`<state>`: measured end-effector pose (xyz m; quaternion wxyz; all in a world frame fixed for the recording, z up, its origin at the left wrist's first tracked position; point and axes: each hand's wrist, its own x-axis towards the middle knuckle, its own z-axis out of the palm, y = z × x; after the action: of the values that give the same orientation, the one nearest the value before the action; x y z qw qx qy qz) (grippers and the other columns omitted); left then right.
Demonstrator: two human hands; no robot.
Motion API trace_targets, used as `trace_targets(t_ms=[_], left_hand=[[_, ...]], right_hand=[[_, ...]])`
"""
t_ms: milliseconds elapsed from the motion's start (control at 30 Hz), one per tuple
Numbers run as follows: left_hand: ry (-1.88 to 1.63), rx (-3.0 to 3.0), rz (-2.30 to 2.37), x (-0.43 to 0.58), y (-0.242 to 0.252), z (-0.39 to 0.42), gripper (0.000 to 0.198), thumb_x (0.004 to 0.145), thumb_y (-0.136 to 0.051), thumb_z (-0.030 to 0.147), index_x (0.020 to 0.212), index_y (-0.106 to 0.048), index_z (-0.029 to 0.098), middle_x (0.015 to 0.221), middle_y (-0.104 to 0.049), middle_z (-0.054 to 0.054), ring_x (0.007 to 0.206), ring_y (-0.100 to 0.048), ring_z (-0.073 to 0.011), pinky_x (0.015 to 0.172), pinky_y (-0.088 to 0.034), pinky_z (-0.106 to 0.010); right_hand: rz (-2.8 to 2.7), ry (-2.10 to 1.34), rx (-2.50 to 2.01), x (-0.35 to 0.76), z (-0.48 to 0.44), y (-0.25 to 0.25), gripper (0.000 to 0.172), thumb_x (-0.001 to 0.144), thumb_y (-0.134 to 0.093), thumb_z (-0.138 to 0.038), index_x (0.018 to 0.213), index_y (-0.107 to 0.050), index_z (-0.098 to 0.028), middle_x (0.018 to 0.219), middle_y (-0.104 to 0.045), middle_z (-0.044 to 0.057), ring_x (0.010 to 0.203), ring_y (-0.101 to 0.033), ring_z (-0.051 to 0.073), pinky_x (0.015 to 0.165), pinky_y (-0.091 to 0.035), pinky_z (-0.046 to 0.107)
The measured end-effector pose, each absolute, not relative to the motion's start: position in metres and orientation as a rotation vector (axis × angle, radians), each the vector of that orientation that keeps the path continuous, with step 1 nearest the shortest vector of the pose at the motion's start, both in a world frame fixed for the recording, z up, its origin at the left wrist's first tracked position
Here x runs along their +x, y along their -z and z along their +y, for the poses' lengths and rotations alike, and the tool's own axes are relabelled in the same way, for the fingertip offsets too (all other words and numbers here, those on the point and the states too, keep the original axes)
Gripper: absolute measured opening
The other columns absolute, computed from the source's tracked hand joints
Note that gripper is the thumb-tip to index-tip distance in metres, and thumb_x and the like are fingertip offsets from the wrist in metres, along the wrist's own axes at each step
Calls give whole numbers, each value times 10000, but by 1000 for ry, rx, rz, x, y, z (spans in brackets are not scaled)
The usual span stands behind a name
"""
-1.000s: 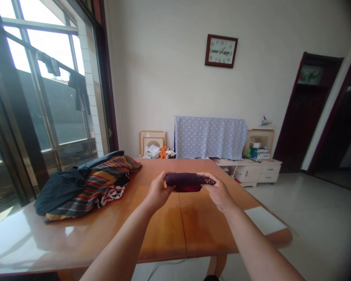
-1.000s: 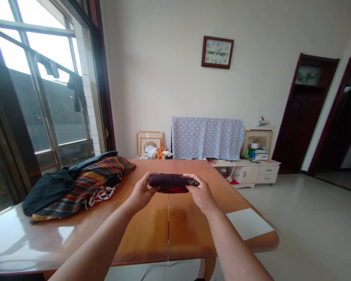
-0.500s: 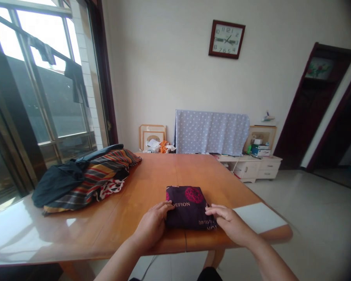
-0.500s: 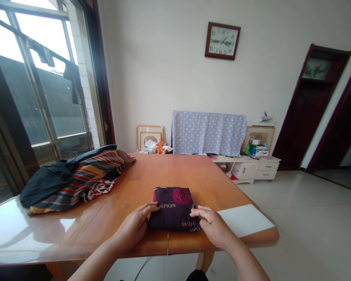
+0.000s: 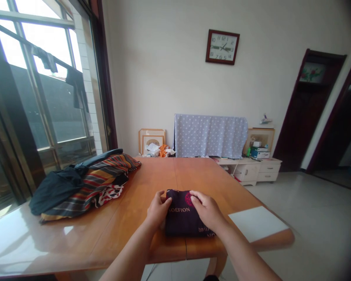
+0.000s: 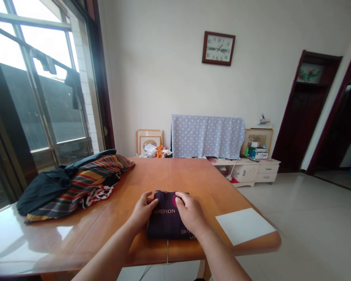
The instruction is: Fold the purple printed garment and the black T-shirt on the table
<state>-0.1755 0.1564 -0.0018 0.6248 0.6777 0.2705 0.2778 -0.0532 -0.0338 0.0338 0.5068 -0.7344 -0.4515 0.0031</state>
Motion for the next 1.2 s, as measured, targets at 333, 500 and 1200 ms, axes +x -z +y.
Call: trace_targets(t_ms=[333, 500, 1200], left_hand=[[-753, 1404, 415, -153, 1, 157, 689, 705, -740, 264, 1325, -441, 218, 866, -626, 10, 768, -613, -146, 745, -463, -260], [-709, 1605, 642, -150, 17, 167, 810, 694, -773, 260, 1412, -405, 188, 822, -632, 6, 769, -629, -170, 746, -452, -267], [-512, 1357, 640, -139, 9, 189, 643, 680, -760, 243, 1255, -483, 160, 830, -642, -7, 709, -631, -164, 671, -467, -278]], right_hand=[[-1097, 74, -2094, -55, -35, 17, 594, 930, -489, -445, 1453, -500, -164, 1544, -407, 128, 1456, -322, 308, 1206, -236, 487], [-1094, 94, -2174, -57, -32, 8, 533, 906, -521, -424, 1382, -580, -193, 1484, -491, 135, 1412, -393, 336, 1192, -223, 524], [-1458, -16, -2242, -89, 19, -9, 530, 975, -391, -437, 1413, -559, -192, 1542, -411, 94, 1460, -312, 314, 1207, -198, 502]])
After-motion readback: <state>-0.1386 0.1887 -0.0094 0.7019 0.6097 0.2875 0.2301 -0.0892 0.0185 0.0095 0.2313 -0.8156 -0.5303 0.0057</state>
